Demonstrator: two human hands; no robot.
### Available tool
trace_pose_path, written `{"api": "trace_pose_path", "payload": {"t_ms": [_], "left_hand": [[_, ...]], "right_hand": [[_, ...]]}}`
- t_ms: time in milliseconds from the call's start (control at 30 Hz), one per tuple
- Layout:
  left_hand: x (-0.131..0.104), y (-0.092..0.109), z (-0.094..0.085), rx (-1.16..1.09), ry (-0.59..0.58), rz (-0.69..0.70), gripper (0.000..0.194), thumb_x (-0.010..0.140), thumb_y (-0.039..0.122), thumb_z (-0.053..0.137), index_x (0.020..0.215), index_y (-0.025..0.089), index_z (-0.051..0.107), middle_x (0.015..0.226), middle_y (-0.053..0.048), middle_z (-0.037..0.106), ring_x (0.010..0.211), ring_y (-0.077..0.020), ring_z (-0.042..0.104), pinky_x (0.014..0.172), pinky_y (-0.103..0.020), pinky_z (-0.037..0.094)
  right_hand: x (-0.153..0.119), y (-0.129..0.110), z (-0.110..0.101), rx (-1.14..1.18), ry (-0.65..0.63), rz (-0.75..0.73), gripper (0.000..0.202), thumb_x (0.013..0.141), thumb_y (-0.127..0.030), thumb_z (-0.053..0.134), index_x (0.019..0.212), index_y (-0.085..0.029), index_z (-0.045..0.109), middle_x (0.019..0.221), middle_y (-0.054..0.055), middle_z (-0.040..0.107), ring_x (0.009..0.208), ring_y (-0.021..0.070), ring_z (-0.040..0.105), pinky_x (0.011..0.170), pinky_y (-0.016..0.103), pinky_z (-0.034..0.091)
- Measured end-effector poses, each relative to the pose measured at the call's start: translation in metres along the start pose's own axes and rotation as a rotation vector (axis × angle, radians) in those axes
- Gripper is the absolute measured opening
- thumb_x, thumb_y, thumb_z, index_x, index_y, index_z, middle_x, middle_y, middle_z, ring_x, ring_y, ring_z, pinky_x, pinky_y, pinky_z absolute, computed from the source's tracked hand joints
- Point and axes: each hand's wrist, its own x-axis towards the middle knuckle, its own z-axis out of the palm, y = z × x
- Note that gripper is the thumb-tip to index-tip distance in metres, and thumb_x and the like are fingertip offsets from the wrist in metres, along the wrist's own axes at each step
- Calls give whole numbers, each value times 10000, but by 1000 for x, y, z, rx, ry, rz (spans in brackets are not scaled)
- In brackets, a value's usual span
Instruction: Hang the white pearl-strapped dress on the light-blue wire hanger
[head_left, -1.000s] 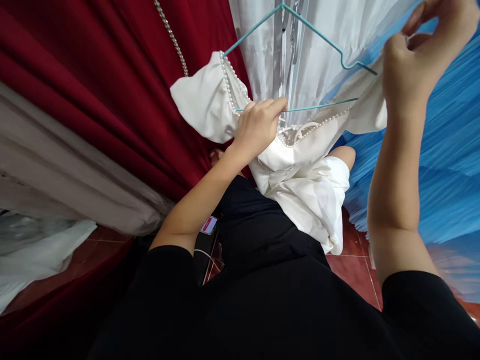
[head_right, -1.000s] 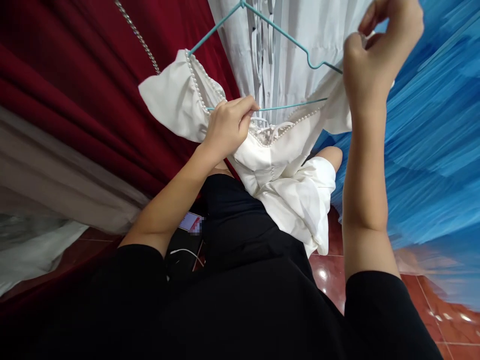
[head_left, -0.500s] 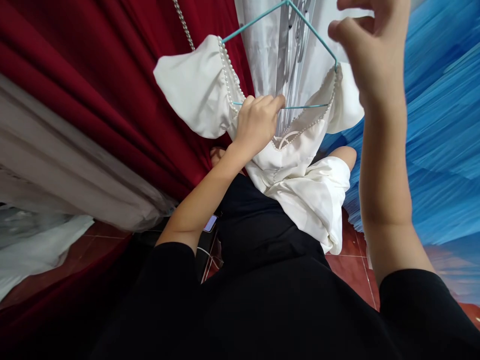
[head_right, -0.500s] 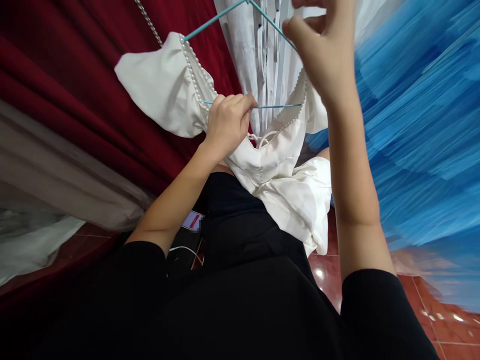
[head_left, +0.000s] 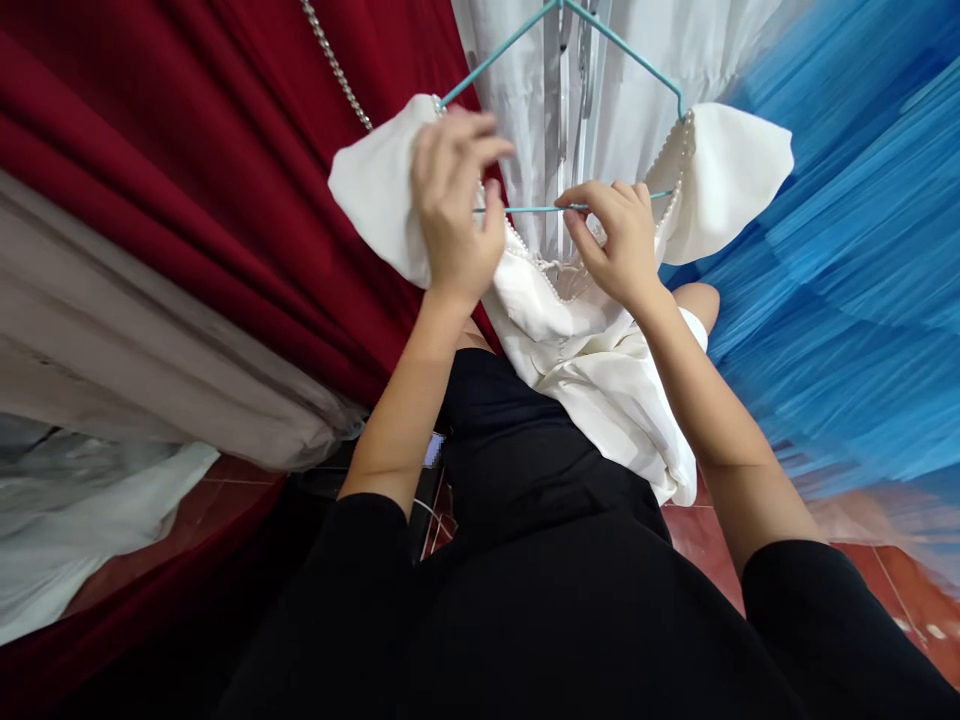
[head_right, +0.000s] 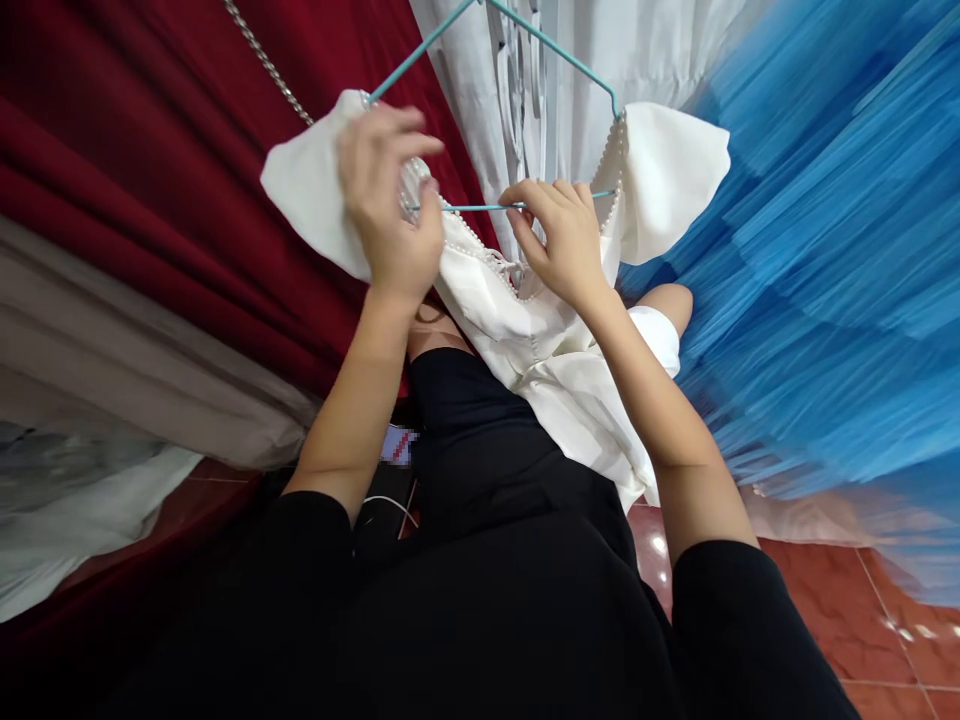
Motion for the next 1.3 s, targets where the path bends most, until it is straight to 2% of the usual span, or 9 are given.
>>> {"api": "trace_pose_path", "payload": {"t_ms": [67,133,200,400,633,800,1000,1167,1300], "left_hand": [[11,-18,-10,67,156,76,407,840,95,645,1207,254,573,1296,-35,556,1285,-248,447,1166,-417,318],[21,-38,-17,66,132,103,550,755,21,662,1258,202,534,1244,-25,583,1132,-208,571,1028,-341,475],[29,-56,-22,79,28,62,478,785,-3,617,1209,207,549,1142,10,637,960,-167,648,884,-295,545],[44,-87,-52,377,-64,-223,181,839,22,602,869,191,657,867,40,674,857,-178,644,868,-324,543],[-7,-92,-107,189,-212,-312,213,786,122,621,912,238,747,773,43,685,715,-191,602,724,-365,499],[-37,-49,-78,-55,-338,-244,189,816,199,623,925,293,745,915,42,721,810,-216,638,767,-413,512],[3,23,-47,-20,-343,-64,338,786,222,665,1107,329,667,1260,-7,626,1179,-330,544,1034,-503,431],[7,15,-15,-12,-479,-137,296,842,226,589,1121,295,662,1076,-37,696,1035,-308,619,942,-419,461],[-8,0,5,2,-457,-196,234,901,215,513,1065,244,677,1072,-62,688,1065,-311,615,920,-386,428]], "right_hand": [[0,1,-4,-9,-9,8,364,1057,-519,317,1121,-309,608,1021,37,639,991,265,540,1004,485,354],[-1,2,-5,-35,-24,19,341,1054,-512,352,1126,-303,612,1021,45,642,1005,272,548,1005,478,366],[-2,3,-5,-73,-21,23,301,1057,-472,373,1118,-303,615,1012,39,644,999,267,550,1009,474,369],[1,11,1,-82,19,-14,234,1062,-398,405,1083,-287,610,972,32,632,962,255,529,979,450,356],[4,9,4,-97,21,-6,192,1073,-356,412,1062,-291,592,972,-15,645,935,189,502,946,380,351],[5,7,8,-72,-17,5,182,1000,-222,492,1119,-307,600,1089,-22,649,991,224,552,952,417,384],[2,3,-5,-68,-61,-24,210,1027,-305,450,1162,-295,610,1107,3,652,1033,244,555,1011,458,398],[1,4,-13,-37,-64,-72,239,1010,-378,473,1196,-310,607,1164,27,629,1105,277,562,1053,492,397],[7,25,-21,-206,418,-90,350,858,-208,614,1205,-257,627,1367,73,509,1341,300,402,1190,526,198]]}}
